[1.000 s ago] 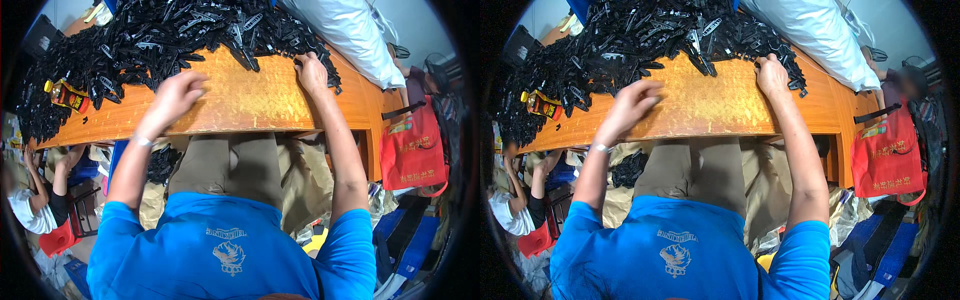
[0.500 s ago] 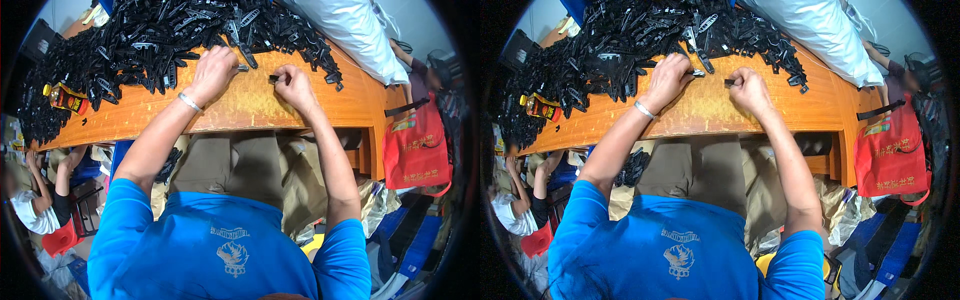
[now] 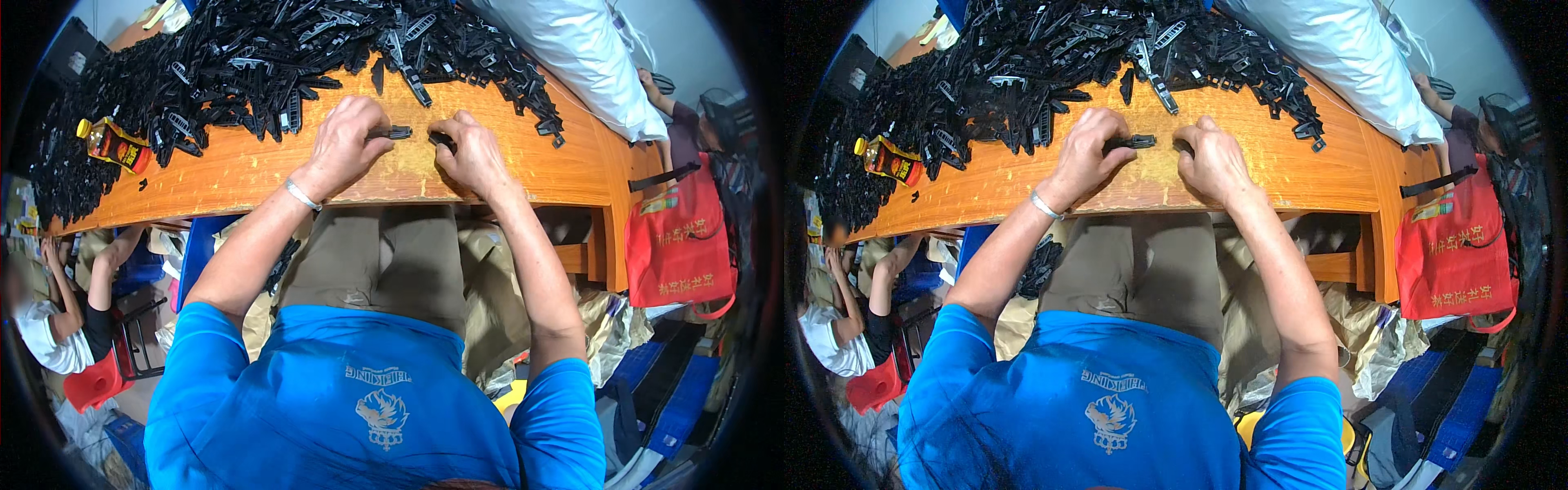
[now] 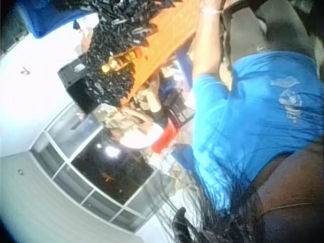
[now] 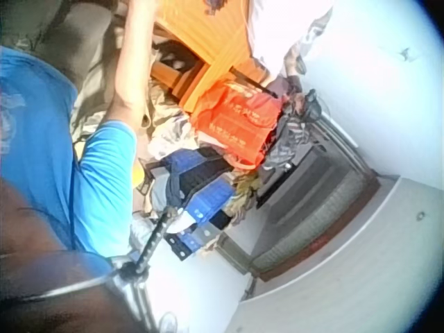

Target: Assembling small black plastic clips by snapping pieces together on a wooden table.

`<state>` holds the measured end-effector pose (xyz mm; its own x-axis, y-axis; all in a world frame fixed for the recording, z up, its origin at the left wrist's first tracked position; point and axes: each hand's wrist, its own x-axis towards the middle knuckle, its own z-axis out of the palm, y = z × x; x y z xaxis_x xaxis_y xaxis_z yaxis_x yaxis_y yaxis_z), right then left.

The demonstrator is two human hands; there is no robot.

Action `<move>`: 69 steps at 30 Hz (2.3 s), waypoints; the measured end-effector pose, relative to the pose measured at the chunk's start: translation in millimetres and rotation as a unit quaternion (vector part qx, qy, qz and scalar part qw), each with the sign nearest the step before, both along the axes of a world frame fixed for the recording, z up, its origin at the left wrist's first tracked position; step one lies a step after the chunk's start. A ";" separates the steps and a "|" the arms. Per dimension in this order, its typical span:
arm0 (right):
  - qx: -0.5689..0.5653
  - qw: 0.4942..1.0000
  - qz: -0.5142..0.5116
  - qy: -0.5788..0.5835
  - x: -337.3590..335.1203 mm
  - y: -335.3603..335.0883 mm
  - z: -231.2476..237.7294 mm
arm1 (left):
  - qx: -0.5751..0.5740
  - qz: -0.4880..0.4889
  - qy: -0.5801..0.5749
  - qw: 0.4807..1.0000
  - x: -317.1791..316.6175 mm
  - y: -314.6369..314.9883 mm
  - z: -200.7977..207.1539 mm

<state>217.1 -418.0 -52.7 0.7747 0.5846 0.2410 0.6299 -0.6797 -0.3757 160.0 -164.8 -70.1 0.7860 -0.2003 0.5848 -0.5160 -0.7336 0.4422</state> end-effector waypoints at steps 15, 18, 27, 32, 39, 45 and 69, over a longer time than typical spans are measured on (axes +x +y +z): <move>0.088 0.992 -0.076 -0.044 -33.2 -0.6 -22.5 | -0.009 0.065 0.052 0.997 -2.0 12.5 -9.5; 0.056 0.993 -0.105 -0.024 -33.0 -2.8 -11.8 | -0.007 0.064 0.053 0.997 -5.8 16.4 -10.1; 0.205 0.978 -0.035 0.019 -18.8 34.4 -13.4 | -0.006 0.037 0.076 0.996 -7.0 15.0 -6.8; 0.165 0.986 -0.020 0.027 -5.8 35.2 -18.3 | -0.012 0.024 0.067 0.997 -4.8 14.5 -6.1; 0.117 0.987 0.095 -0.059 8.3 66.2 -12.9 | -0.013 0.033 0.047 0.998 -1.2 16.2 -5.9; 0.112 0.985 0.129 0.000 -26.0 62.9 -7.2 | 0.134 0.055 0.196 0.970 -69.0 73.9 35.8; -0.104 0.980 -0.166 -0.042 103.1 -43.2 -9.3 | 0.192 0.015 -0.014 0.981 77.3 -23.6 1.1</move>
<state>320.2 -461.2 -62.0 0.9135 0.3461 0.2140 0.3828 -0.9092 -0.1638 237.3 -188.4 -69.0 0.7790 -0.3878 0.4928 -0.5005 -0.8579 0.1161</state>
